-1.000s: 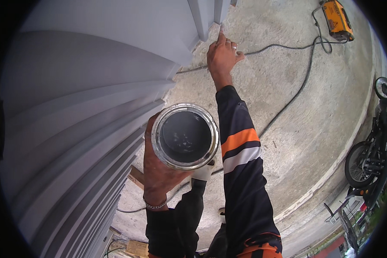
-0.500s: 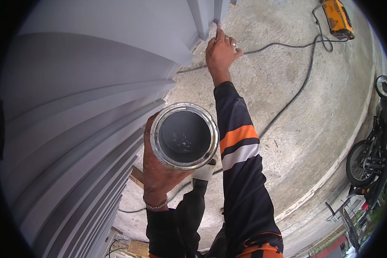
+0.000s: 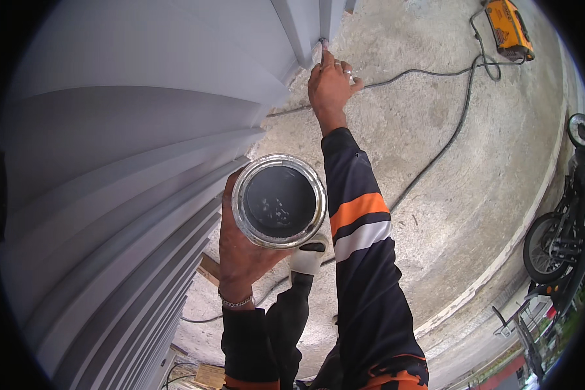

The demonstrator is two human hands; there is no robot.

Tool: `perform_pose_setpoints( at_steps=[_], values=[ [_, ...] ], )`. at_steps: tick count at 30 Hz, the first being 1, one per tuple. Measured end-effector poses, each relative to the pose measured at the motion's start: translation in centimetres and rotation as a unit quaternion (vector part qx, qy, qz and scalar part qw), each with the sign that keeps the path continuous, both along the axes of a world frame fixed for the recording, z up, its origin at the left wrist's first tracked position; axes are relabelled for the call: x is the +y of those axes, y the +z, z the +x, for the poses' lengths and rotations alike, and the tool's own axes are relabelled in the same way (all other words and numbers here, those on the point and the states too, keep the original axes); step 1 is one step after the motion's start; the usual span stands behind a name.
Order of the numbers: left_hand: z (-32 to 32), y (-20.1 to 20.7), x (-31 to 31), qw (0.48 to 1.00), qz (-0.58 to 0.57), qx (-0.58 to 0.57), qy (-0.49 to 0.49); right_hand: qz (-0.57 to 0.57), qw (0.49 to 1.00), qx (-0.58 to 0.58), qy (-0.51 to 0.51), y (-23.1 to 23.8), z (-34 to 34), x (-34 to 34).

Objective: Painting the edges and joints of a corrugated metal fence with gray paint.

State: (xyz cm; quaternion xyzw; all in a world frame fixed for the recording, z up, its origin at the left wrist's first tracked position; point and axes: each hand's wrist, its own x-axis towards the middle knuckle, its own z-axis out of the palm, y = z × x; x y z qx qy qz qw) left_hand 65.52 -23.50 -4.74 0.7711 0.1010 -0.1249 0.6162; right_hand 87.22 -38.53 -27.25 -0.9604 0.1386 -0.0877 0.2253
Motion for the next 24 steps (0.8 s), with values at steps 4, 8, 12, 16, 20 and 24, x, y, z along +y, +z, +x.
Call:
perform_pose_setpoints(
  at_steps=[4,8,12,16,20,24],
  values=[
    [1.3,1.7,-0.5,0.997,0.078,-0.019,-0.011,0.014,0.998,0.009,-0.054,2.5,-3.3,-2.4],
    [0.8,2.6,-1.4,0.997,0.063,-0.027,0.028,0.088,0.99,0.067,-0.092,8.3,-13.6,-5.5],
    [-0.9,2.6,-3.2,0.997,0.065,-0.038,0.012,0.158,0.979,0.085,-0.1,14.8,-25.8,-11.6],
    [-3.6,3.3,-6.9,0.999,0.034,-0.036,0.001,0.301,0.932,0.104,-0.175,22.1,-33.8,-18.8],
    [-6.3,7.4,-11.5,0.998,0.055,-0.008,-0.036,0.396,0.891,0.126,-0.182,27.8,-36.6,-23.7],
    [-6.3,10.0,-16.2,0.997,0.062,-0.049,-0.009,0.451,0.877,0.082,-0.145,36.5,-31.7,-27.3]
  ],
)
